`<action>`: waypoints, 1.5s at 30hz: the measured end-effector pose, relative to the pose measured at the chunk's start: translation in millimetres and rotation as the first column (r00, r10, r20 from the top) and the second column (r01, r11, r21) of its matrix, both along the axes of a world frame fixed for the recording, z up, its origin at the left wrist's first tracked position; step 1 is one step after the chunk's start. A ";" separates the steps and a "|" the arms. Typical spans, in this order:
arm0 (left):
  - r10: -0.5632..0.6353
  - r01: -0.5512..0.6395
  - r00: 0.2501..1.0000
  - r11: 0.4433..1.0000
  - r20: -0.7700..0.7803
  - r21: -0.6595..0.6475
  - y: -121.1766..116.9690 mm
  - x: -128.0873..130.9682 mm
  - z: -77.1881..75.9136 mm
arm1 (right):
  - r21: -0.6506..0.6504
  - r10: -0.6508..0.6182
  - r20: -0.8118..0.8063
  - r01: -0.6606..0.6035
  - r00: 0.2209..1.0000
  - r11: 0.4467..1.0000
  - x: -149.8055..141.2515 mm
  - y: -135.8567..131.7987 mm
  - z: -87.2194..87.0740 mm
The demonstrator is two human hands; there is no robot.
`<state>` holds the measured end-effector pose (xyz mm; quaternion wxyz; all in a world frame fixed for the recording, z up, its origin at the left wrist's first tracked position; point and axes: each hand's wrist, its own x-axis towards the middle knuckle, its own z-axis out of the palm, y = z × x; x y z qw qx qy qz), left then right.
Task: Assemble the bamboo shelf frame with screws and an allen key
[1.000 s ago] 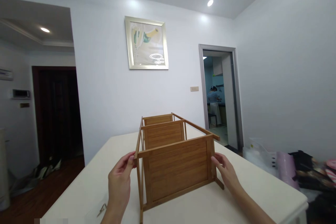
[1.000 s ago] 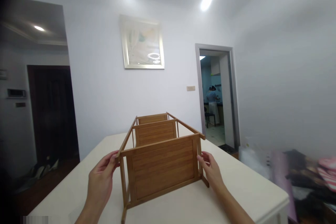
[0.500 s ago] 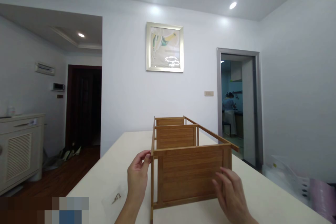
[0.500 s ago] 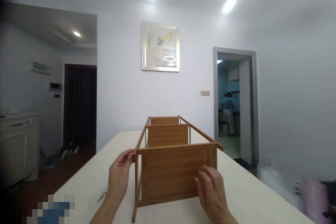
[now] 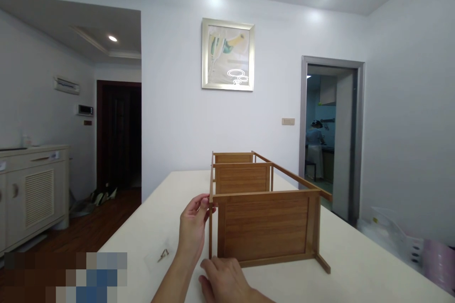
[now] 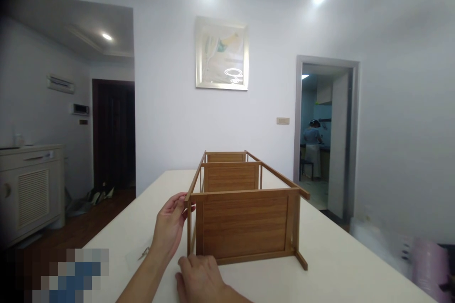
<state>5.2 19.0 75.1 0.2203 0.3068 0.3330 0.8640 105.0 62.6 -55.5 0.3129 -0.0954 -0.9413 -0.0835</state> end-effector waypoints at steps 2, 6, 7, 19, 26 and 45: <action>0.008 -0.008 1.000 1.000 0.027 0.009 0.1 2.1 0.8 | -0.064 -0.024 0.008 0.025 1.000 0.998 6.0 -2.2 4.9; -0.004 0.004 0.999 1.000 0.035 0.016 -0.1 1.7 -0.7 | -0.085 -0.022 -0.003 0.022 1.000 0.996 10.0 -4.4 8.5; -0.012 0.012 0.999 1.000 0.035 0.015 -0.1 0.8 -1.5 | -0.089 -0.022 0.007 0.022 1.000 0.996 9.5 -4.3 8.2; -0.114 0.113 0.992 0.994 0.059 0.009 -5.2 -0.9 -2.9 | -0.117 -0.015 0.062 0.022 0.998 0.993 7.2 -1.8 7.5; -0.082 0.081 0.996 0.996 0.042 0.024 -1.4 -1.8 -2.5 | -0.096 -0.026 0.065 0.032 0.998 0.995 6.7 -1.8 7.9; -0.123 0.120 0.989 0.992 0.078 0.043 -0.8 -3.5 -2.5 | -0.043 -0.038 0.103 0.042 0.994 0.998 4.5 0.9 5.6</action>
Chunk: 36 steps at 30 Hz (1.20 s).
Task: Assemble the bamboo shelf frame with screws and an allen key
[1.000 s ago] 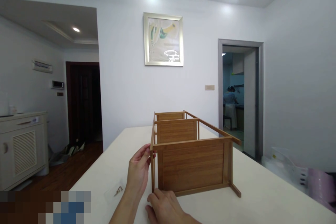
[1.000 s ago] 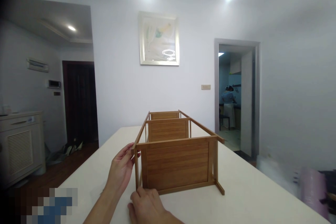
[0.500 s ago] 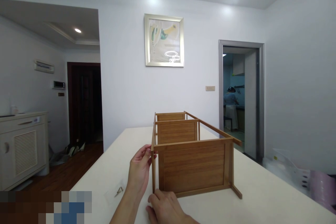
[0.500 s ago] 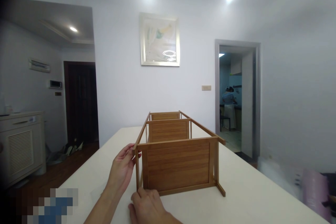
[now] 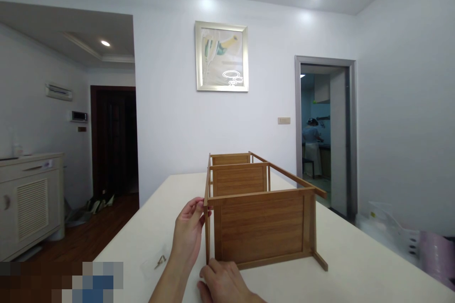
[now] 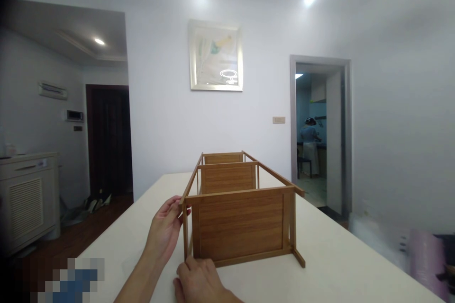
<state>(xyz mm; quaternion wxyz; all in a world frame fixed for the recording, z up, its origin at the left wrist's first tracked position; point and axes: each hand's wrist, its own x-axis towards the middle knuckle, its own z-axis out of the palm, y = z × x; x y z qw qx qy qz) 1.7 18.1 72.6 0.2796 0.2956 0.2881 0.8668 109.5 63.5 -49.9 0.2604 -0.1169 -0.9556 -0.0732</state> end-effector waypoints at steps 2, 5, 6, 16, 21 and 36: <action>-0.006 0.006 1.000 1.000 0.009 -0.010 -0.5 -0.6 -0.4 | 0.008 0.003 -0.012 -0.003 1.000 1.000 -0.5 1.2 -1.9; -0.019 0.019 0.999 1.000 0.032 -0.012 -2.5 0.2 0.1 | 0.023 0.028 -0.061 -0.027 0.998 0.999 -0.5 2.6 -3.3; -0.030 0.031 0.999 0.999 0.035 -0.011 -3.3 0.9 0.5 | 0.031 0.042 -0.096 -0.039 0.995 0.999 -0.2 2.8 -3.3; -0.039 0.038 0.999 0.999 0.024 0.010 0.0 0.4 -0.2 | 0.199 0.159 -0.302 -0.101 0.940 0.975 -2.3 6.3 -9.7; -0.071 0.071 0.997 0.997 0.031 0.008 1.7 -1.9 -0.7 | 0.150 0.136 -0.244 -0.101 0.960 0.983 -2.7 5.5 -10.2; -0.065 0.065 0.998 0.998 0.014 0.000 -0.7 1.7 2.7 | 0.117 0.131 -0.231 -0.106 0.964 0.987 0.9 3.1 -6.4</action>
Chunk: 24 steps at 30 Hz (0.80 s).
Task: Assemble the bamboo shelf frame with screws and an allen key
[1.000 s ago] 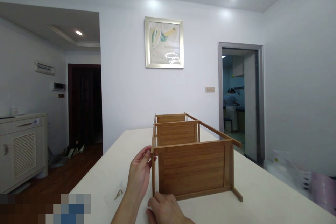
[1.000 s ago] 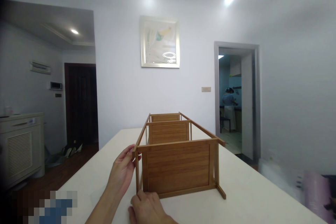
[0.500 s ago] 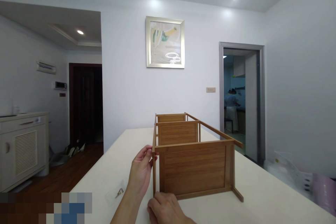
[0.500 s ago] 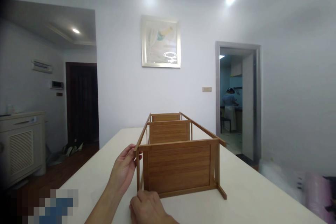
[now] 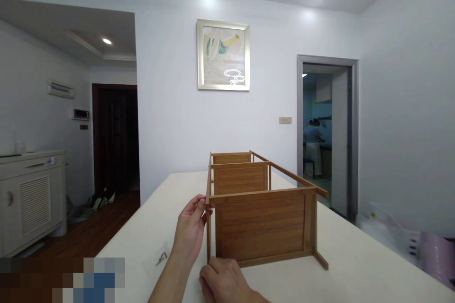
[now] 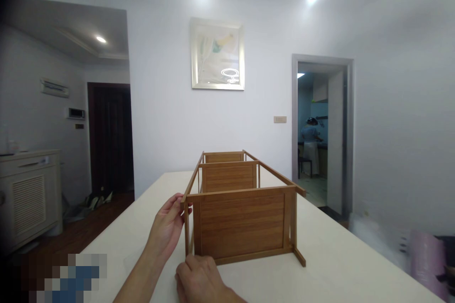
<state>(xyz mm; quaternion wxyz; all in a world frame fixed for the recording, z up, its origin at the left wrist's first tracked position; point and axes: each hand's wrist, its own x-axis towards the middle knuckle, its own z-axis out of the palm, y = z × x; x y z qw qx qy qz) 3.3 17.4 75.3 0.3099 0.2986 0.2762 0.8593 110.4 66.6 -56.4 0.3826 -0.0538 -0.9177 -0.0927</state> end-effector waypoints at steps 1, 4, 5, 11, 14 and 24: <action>-0.010 0.010 1.000 1.000 -0.001 -0.004 0.2 -0.2 0.1 | -0.006 -0.001 0.006 0.001 1.000 1.000 0.5 -0.4 0.4; -0.020 0.020 1.000 1.000 -0.002 -0.005 0.2 -0.3 0.4 | -0.020 -0.002 0.020 0.003 1.000 1.000 2.2 -1.6 1.7; -0.018 0.018 1.000 1.000 0.000 -0.005 0.0 -0.2 0.6 | -0.023 -0.003 0.020 0.003 1.000 1.000 2.6 -1.9 1.9; -0.001 0.001 0.998 1.000 0.056 -0.001 -1.8 2.1 2.9 | -0.022 -0.001 0.030 0.002 1.000 1.000 2.6 -2.3 1.0; 0.000 0.000 1.000 1.000 0.023 -0.009 -2.3 2.8 2.7 | -0.023 -0.008 0.023 0.009 1.000 1.000 2.5 -2.1 0.9; 0.011 -0.011 1.000 0.999 -0.012 -0.035 -3.1 3.0 6.9 | -0.018 -0.009 0.012 0.009 1.000 1.000 1.4 -2.3 1.0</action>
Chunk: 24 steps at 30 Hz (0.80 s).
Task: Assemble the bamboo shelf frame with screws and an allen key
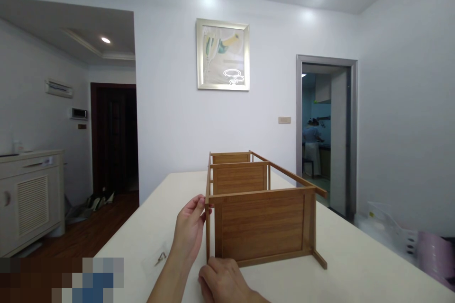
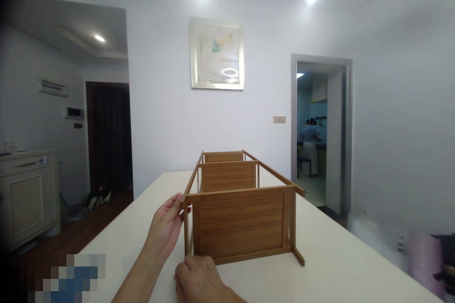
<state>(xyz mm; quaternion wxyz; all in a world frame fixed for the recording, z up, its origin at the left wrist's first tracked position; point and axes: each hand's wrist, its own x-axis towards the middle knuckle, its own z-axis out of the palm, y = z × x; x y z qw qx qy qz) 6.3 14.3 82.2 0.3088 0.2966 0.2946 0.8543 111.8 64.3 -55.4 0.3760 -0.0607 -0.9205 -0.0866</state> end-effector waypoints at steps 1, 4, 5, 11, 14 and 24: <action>-0.011 0.011 1.000 1.000 0.015 0.007 -0.2 -0.3 0.1 | 0.002 0.000 0.002 0.000 1.000 1.000 0.0 0.0 0.2; -0.041 0.041 0.999 0.999 0.031 0.016 -0.3 -1.4 -0.9 | 0.010 0.008 0.009 -0.008 1.000 1.000 0.2 0.0 0.7; -0.040 0.040 0.999 0.999 0.037 0.017 -0.4 -1.7 -1.3 | 0.011 0.011 0.008 -0.011 1.000 1.000 0.2 0.1 0.7; 0.019 -0.019 1.000 1.000 0.013 -0.006 -0.2 0.1 -2.6 | 0.029 0.021 -0.019 -0.021 1.000 0.999 -0.9 1.0 0.3; 0.111 -0.116 0.990 0.992 -0.091 -0.054 -0.2 1.2 -2.9 | 0.039 0.023 -0.028 -0.022 0.999 0.999 -0.6 0.7 1.7; 0.177 -0.218 0.938 0.970 -0.299 -0.108 -2.7 -8.0 2.4 | 0.018 0.024 -0.017 -0.023 1.000 1.000 -0.3 0.4 0.8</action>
